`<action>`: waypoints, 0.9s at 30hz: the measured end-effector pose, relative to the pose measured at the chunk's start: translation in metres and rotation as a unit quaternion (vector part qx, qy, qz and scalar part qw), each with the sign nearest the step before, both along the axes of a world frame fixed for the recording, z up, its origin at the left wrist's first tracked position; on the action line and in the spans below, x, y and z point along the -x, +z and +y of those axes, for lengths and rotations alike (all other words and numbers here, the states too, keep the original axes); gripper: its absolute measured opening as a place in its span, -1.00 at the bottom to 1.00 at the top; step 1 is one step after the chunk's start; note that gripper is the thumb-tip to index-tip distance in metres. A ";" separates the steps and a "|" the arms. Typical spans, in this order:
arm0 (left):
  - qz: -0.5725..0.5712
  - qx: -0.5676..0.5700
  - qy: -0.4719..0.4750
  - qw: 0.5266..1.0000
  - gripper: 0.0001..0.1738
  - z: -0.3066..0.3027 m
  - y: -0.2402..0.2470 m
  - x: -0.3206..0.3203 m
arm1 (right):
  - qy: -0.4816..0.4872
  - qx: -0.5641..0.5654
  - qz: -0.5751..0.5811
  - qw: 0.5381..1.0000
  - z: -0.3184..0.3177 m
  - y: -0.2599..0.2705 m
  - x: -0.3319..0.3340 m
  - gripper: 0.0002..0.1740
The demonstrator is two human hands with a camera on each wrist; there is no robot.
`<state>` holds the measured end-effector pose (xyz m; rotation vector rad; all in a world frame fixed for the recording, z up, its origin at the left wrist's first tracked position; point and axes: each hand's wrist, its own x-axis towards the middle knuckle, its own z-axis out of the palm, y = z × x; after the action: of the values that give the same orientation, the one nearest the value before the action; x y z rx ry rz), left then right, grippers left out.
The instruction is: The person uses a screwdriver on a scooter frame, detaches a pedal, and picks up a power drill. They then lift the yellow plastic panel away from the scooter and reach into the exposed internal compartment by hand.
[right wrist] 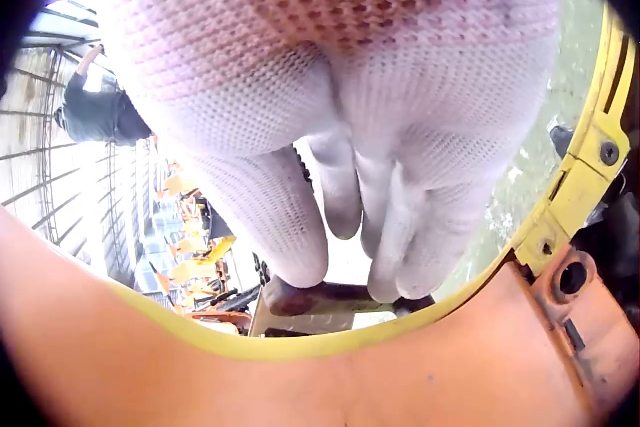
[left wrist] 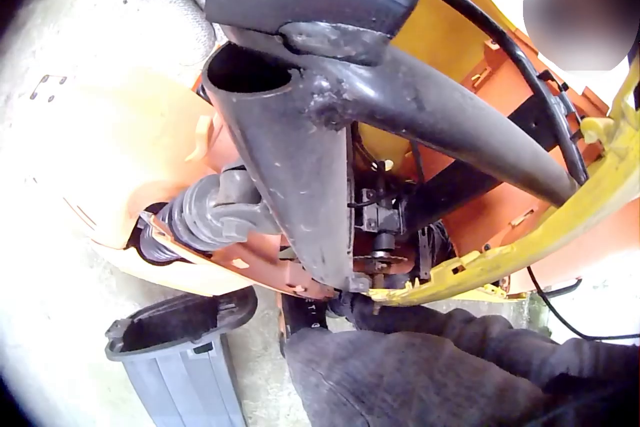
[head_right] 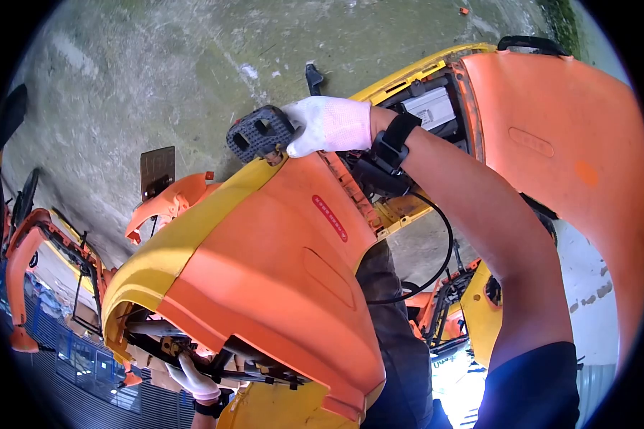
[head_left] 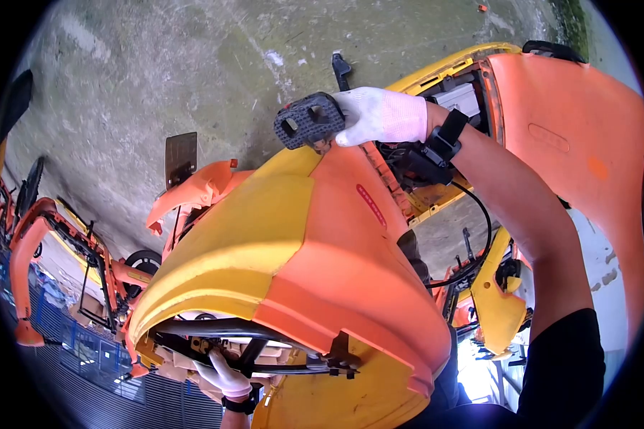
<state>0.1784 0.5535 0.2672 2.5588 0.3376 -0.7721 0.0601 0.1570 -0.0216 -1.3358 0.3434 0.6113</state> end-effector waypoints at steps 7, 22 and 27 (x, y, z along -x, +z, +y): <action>0.013 0.016 -0.016 1.000 -0.52 0.005 0.000 0.001 | -0.035 0.044 -0.009 0.998 -0.008 0.003 0.016 -0.49; 0.041 0.012 -0.013 0.999 -0.45 0.075 0.001 -0.016 | -0.396 0.170 0.127 0.893 -0.068 0.079 0.162 -0.57; -0.016 0.009 -0.037 0.999 -0.53 0.062 -0.004 -0.013 | -0.525 0.246 0.220 0.785 -0.023 0.100 0.233 -0.69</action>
<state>0.1916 0.6157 0.2627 2.5758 0.2249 -0.7564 -0.1728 0.1335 0.0786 -1.2214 1.5941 -0.1666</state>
